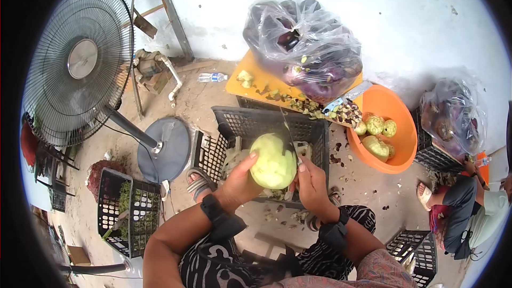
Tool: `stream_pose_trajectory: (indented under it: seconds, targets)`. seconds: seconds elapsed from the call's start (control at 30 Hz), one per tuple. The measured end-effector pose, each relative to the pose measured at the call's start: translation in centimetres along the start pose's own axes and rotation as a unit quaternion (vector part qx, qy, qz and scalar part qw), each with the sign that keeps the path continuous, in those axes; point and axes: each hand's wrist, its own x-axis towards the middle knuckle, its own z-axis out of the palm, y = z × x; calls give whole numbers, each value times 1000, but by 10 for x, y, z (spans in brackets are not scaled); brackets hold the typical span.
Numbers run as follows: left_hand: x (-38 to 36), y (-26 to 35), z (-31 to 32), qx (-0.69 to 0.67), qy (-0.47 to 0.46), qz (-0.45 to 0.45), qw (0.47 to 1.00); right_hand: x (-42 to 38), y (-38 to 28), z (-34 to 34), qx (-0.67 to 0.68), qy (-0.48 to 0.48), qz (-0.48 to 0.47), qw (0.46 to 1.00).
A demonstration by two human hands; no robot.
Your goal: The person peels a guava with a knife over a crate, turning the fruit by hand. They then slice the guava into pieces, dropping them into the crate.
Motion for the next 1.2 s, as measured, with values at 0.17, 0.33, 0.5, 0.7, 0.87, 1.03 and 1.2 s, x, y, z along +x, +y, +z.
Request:
stream_pose_trajectory:
  seconds: [0.17,0.33,0.5,0.7,0.87,1.03,1.2]
  targets:
    - [-6,0,0,-80,55,-23,995,6,-2,3,-199,6,-107,974]
    - [-8,5,-6,-23,80,22,996,5,2,-4,-323,3,-217,921]
    - [-14,1,-23,-75,99,3,992,3,6,-3,-382,-18,-270,884]
    - [-12,-5,-27,-80,101,12,992,4,3,-6,-418,-11,-307,855]
    - [-12,-5,-25,-86,101,11,991,2,3,-9,-430,-11,-304,850]
    - [-12,-4,-17,-72,80,23,994,1,2,-13,-430,-3,-290,855]
    - [-16,-3,-22,-65,36,37,997,3,-4,-22,-387,-20,-265,883]
